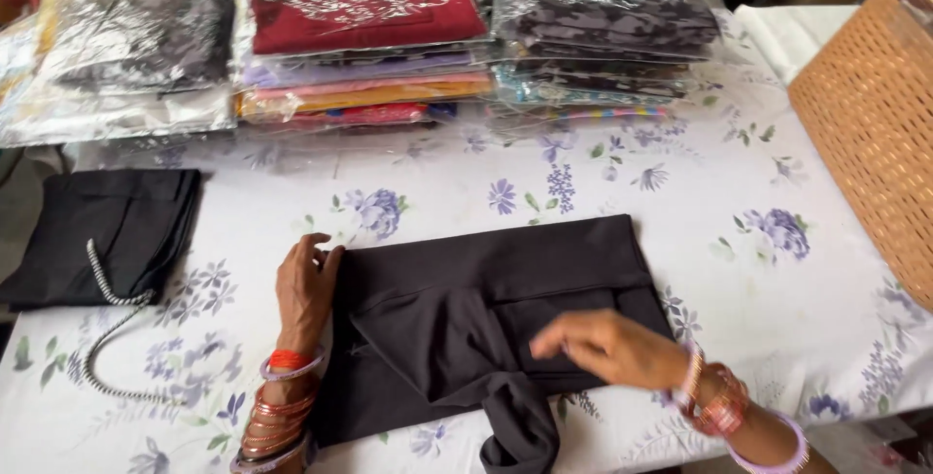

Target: Fold black leggings and a pink t-shirt on a table.

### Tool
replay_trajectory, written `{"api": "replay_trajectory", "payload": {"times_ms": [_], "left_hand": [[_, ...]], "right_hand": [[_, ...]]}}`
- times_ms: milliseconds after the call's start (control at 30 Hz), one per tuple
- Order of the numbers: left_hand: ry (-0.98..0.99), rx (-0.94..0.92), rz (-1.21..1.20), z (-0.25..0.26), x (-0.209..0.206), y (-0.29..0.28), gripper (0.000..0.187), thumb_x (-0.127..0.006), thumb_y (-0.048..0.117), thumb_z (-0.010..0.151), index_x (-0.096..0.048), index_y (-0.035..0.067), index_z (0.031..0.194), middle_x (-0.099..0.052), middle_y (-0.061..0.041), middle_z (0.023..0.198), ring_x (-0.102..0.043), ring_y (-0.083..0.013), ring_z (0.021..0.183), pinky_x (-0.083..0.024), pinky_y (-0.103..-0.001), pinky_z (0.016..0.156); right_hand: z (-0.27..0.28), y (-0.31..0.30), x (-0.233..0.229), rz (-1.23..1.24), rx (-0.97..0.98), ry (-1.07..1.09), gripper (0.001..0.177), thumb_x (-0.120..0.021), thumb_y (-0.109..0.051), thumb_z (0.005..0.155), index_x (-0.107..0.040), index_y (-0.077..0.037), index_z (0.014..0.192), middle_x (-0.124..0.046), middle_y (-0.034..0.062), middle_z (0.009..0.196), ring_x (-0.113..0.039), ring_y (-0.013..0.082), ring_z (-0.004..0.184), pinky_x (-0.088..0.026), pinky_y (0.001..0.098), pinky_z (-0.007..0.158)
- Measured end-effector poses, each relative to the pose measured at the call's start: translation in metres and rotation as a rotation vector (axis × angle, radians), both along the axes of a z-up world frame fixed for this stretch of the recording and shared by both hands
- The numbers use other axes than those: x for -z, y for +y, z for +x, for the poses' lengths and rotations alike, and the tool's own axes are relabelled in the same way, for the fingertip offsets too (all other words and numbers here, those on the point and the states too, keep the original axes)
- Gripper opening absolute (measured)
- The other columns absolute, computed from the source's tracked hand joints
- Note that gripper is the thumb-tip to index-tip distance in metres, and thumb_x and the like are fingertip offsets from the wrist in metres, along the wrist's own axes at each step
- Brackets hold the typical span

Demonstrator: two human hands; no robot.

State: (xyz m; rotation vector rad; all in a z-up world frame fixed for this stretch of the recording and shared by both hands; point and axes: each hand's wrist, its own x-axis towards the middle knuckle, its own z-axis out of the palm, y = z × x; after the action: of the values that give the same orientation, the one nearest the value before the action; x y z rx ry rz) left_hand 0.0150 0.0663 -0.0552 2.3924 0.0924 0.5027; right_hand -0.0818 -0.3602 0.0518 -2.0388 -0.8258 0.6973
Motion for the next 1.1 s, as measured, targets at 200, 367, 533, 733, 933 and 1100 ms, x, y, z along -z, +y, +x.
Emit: {"api": "replay_trajectory", "payload": {"times_ms": [200,367,533,733,933,1100], "left_hand": [[0.038,-0.035,0.097,0.004,-0.003,0.0,0.027,-0.075,0.028,0.093,-0.07,0.008,0.111,-0.069,-0.009,0.084,-0.065,-0.0276,0.07,-0.05,-0.042,0.063],[0.048,-0.044,0.297,-0.005,-0.004,-0.006,0.024,-0.071,0.025,0.095,-0.071,0.01,0.114,-0.067,-0.01,0.103,-0.065,-0.0266,0.092,-0.052,-0.04,0.08],[-0.091,0.159,0.328,-0.005,-0.004,-0.031,0.034,-0.066,0.022,0.095,-0.068,0.011,0.127,-0.063,-0.009,0.135,-0.056,-0.0268,0.13,-0.042,-0.043,0.111],[0.071,0.417,0.368,-0.007,-0.002,-0.028,0.05,-0.059,0.026,0.101,-0.053,0.013,0.148,-0.045,-0.013,0.157,-0.034,-0.033,0.148,-0.026,-0.049,0.119],[-0.128,0.38,0.512,-0.025,-0.039,-0.048,0.051,-0.061,0.019,0.097,-0.055,0.005,0.145,-0.048,-0.015,0.154,-0.041,-0.0338,0.145,-0.03,-0.052,0.117],[0.573,0.649,-0.559,-0.039,-0.061,-0.061,0.028,-0.072,0.016,0.093,-0.071,0.003,0.117,-0.079,-0.01,0.101,-0.074,-0.0175,0.086,-0.06,-0.032,0.076]], "right_hand": [[0.06,0.008,0.058,-0.149,0.164,-0.804,0.061,-0.046,-0.033,0.106,-0.034,-0.002,0.157,-0.039,0.0234,0.161,-0.035,0.0348,0.148,-0.027,0.0507,0.119],[0.108,-0.043,0.112,-0.557,0.238,-0.777,0.066,-0.036,-0.048,0.106,-0.024,-0.013,0.16,-0.025,0.0165,0.165,-0.021,0.0323,0.154,-0.014,0.0503,0.123],[0.115,-0.061,0.124,-0.68,0.33,-0.804,0.066,-0.034,-0.052,0.101,-0.023,-0.023,0.16,-0.019,0.0119,0.167,-0.017,0.0303,0.152,-0.007,0.0546,0.12],[0.116,-0.062,0.129,-0.613,0.333,-0.786,0.067,-0.031,-0.055,0.103,-0.024,-0.024,0.162,-0.018,0.0131,0.169,-0.016,0.0312,0.155,-0.005,0.055,0.123],[0.042,-0.013,0.066,-0.36,0.438,-0.755,0.071,-0.035,-0.06,0.103,-0.04,-0.009,0.152,-0.037,0.0207,0.155,-0.03,0.0385,0.147,-0.017,0.0553,0.12],[-0.063,0.027,0.03,-0.486,0.283,-0.286,0.073,-0.06,-0.076,0.076,-0.063,-0.009,0.108,-0.067,0.0097,0.09,-0.066,0.0265,0.084,-0.053,0.0432,0.077]]}}
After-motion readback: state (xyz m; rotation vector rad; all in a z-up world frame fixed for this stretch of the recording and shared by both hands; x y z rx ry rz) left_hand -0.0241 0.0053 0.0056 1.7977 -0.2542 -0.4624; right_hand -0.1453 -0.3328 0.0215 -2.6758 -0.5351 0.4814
